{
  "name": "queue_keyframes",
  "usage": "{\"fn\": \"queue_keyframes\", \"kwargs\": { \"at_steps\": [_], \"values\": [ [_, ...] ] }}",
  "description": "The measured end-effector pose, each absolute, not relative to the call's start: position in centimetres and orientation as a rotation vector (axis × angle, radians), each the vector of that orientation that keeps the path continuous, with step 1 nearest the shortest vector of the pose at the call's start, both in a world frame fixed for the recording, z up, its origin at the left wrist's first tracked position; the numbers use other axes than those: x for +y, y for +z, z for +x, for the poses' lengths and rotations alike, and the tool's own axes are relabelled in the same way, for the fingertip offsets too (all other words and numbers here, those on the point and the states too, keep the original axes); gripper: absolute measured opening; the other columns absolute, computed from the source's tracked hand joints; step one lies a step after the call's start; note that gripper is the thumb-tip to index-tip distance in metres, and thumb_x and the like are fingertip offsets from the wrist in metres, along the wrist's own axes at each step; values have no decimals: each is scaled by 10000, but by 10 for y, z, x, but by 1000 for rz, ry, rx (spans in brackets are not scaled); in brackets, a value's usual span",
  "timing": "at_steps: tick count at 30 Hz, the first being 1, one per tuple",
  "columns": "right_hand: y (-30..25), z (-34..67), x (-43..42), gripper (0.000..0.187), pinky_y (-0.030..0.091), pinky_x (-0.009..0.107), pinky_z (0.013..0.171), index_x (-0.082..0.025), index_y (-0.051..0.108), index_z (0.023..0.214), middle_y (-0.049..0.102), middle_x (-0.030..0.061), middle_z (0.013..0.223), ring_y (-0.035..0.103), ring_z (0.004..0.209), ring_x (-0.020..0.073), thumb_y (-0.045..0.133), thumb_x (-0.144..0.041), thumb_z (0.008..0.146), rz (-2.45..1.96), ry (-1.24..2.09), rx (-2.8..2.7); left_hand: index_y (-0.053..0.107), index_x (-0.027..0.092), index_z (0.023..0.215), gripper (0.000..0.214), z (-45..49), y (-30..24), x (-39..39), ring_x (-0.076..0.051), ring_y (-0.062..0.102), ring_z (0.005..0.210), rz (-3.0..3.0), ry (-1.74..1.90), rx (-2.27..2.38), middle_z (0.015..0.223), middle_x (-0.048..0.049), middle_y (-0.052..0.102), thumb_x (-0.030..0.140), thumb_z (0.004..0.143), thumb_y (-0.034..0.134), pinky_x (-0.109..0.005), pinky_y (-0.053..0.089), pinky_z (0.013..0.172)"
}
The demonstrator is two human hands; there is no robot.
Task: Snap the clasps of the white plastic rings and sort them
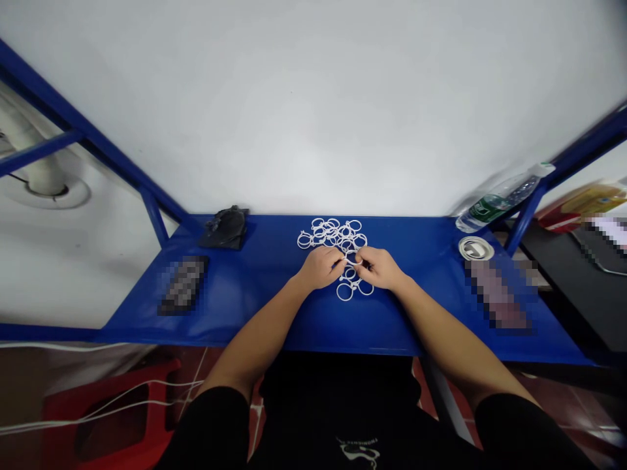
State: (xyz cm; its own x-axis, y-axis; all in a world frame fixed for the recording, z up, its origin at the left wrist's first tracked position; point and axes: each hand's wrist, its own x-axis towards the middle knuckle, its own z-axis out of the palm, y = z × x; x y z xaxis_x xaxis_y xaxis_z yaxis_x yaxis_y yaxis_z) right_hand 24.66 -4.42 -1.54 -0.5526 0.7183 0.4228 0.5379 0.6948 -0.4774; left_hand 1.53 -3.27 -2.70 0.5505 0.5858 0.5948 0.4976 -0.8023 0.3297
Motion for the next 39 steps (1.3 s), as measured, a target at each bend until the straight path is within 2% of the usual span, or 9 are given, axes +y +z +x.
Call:
{"fn": "queue_keyframes", "kwargs": {
  "at_steps": [13, 21, 23, 26, 29, 34, 36, 39],
  "values": [
    [-17, 246, -44, 108, 435, 294, 671, -233, 569, 841, 639, 27, 750, 588, 682, 176, 530, -317, 896, -983, 369, -2254, 588, 205, 707, 314, 18, -25, -34, -155, 603, 650, 2620, 1073, 971, 671, -13, 642, 245, 1002, 489, -313, 436, 652],
    [-18, 248, -43, 120, 437, 291, 666, -230, 573, 801, 634, 19, 732, 600, 678, 172, 575, -316, 885, -989, 355, -2240, 632, 199, 735, 304, 18, -26, -34, -151, 636, 673, 2528, 1057, 962, 707, -13, 679, 247, 1012, 514, -297, 469, 665],
    [-18, 248, -43, 128, 449, 291, 674, -226, 606, 849, 663, 27, 777, 613, 689, 171, 593, -343, 898, -1014, 373, -2233, 664, 202, 787, 265, 16, -27, -33, -154, 654, 698, 2485, 1070, 1004, 745, -15, 701, 267, 1010, 537, -295, 495, 683],
    [-18, 248, -43, 174, 465, 293, 687, -223, 660, 914, 710, 44, 845, 634, 713, 174, 606, -388, 931, -1052, 383, -2239, 717, 213, 1006, 155, 14, -29, -31, -161, 694, 763, 2406, 1151, 1067, 857, -23, 749, 310, 993, 598, -309, 547, 755],
    [-16, 248, -43, 245, 488, 298, 711, -220, 709, 1005, 752, 56, 906, 664, 737, 178, 616, -441, 957, -1049, 394, -2254, 713, 217, 1130, 201, 14, -31, -30, -164, 715, 788, 2366, 1207, 1080, 914, -28, 770, 313, 972, 634, -322, 569, 793],
    [-14, 254, -44, 479, 507, 302, 683, -221, 649, 1328, 766, 36, 876, 664, 667, 172, 643, -521, 954, -1082, 428, -2193, 726, 217, 949, 133, 15, -31, -31, -168, 711, 796, 2402, 1153, 1051, 875, -23, 766, 269, 987, 609, -317, 552, 768],
    [-15, 259, -41, 457, 519, 310, 695, -216, 649, 1336, 767, 43, 881, 677, 689, 182, 603, -507, 986, -1131, 402, -2133, 716, 213, 911, 127, 15, -30, -32, -158, 695, 758, 2413, 1104, 1030, 838, -12, 753, 268, 979, 624, -306, 537, 739],
    [-18, 263, -33, 361, 545, 357, 799, -213, 708, 1248, 779, 89, 1000, 715, 865, 232, 528, -442, 1035, -1260, 296, -2068, 697, 208, 842, 173, 14, -28, -34, -146, 672, 690, 2455, 1010, 919, 762, 4, 725, 351, 939, 698, -294, 515, 691]
  ]
}}
